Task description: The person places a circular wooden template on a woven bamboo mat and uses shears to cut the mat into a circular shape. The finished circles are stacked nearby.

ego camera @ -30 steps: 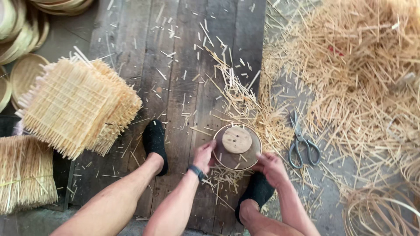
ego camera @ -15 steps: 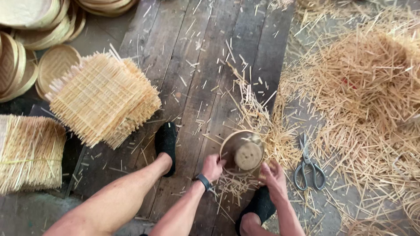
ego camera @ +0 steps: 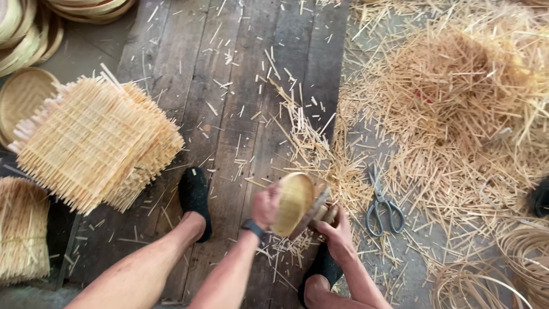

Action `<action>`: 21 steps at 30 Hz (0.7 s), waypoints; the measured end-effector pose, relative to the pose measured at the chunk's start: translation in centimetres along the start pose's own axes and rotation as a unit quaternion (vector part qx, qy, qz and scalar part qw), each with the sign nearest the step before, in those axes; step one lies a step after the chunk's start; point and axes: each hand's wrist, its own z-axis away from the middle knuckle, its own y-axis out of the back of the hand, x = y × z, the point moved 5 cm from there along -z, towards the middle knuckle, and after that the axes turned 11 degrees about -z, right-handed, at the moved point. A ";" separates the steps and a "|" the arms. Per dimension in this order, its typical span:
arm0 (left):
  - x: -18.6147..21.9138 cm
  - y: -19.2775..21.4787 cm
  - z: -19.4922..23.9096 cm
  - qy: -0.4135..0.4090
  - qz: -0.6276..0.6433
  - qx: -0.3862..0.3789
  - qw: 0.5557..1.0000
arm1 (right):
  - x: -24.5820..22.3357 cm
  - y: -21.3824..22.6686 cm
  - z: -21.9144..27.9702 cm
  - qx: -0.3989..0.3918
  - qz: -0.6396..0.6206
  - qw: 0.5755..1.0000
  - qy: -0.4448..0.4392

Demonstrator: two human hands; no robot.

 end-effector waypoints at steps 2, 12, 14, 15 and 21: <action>-4.8 1.9 -2.3 -0.049 0.069 0.034 0.996 | -0.6 1.2 0.3 -0.063 -0.149 0.987 -0.008; -10.3 7.0 -11.3 0.154 0.240 -0.113 0.952 | -1.4 8.3 0.7 -0.017 -0.229 0.968 0.098; -5.2 8.9 -14.1 0.079 0.452 0.006 0.888 | -0.3 8.6 0.4 -0.033 -0.261 0.960 0.097; -3.0 8.9 -14.6 0.063 0.555 0.038 0.828 | 0.3 8.6 0.2 -0.029 -0.256 0.962 0.092; -1.1 -4.1 -3.5 0.150 -0.042 -0.289 0.944 | 3.6 4.6 -0.6 -0.074 -0.340 0.936 -0.052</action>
